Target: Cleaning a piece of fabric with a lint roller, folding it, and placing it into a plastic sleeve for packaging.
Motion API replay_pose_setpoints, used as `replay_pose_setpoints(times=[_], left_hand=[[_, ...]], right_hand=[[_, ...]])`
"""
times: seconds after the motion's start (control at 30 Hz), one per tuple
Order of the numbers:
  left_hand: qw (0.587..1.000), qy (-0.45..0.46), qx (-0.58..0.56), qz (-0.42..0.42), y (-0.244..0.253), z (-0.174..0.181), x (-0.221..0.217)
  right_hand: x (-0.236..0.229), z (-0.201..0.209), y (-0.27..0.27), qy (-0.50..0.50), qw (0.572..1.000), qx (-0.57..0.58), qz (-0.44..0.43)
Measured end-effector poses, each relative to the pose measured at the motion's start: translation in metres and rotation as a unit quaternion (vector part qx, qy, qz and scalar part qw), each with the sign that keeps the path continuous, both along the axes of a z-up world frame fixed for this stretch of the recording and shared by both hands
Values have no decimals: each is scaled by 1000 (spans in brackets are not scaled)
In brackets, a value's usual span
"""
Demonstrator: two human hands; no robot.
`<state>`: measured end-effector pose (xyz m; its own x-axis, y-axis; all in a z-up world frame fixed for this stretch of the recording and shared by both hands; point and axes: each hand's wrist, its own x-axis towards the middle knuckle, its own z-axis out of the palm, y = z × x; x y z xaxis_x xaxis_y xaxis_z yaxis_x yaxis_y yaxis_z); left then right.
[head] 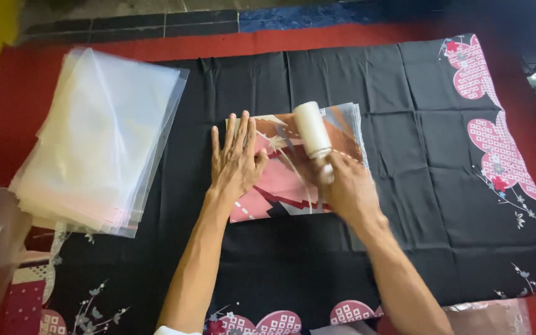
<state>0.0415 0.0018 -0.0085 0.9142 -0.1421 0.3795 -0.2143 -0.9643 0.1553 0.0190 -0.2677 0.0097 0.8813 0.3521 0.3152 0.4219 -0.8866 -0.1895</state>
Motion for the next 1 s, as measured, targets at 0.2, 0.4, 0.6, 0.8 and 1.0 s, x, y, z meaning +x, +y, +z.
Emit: replay_pose_setpoints(times=[0.2,0.4,0.6,0.8,1.0], left_hand=[[1000,-7,-14,-10,2,-2,2],[994,17,-105,-27,9,20,-5],[1000,10,-19,0,6,13,-5],[1000,-23,-11,5,5,2,-1],[999,-10,-38,3,7,0,1]], right_hand=[[4,31,-63,12,985,-5,-171],[0,42,-8,-104,992,11,-69],[-5,7,74,77,996,34,14],[26,-11,9,-18,999,-19,-31],[14,36,-35,-9,993,37,-115]])
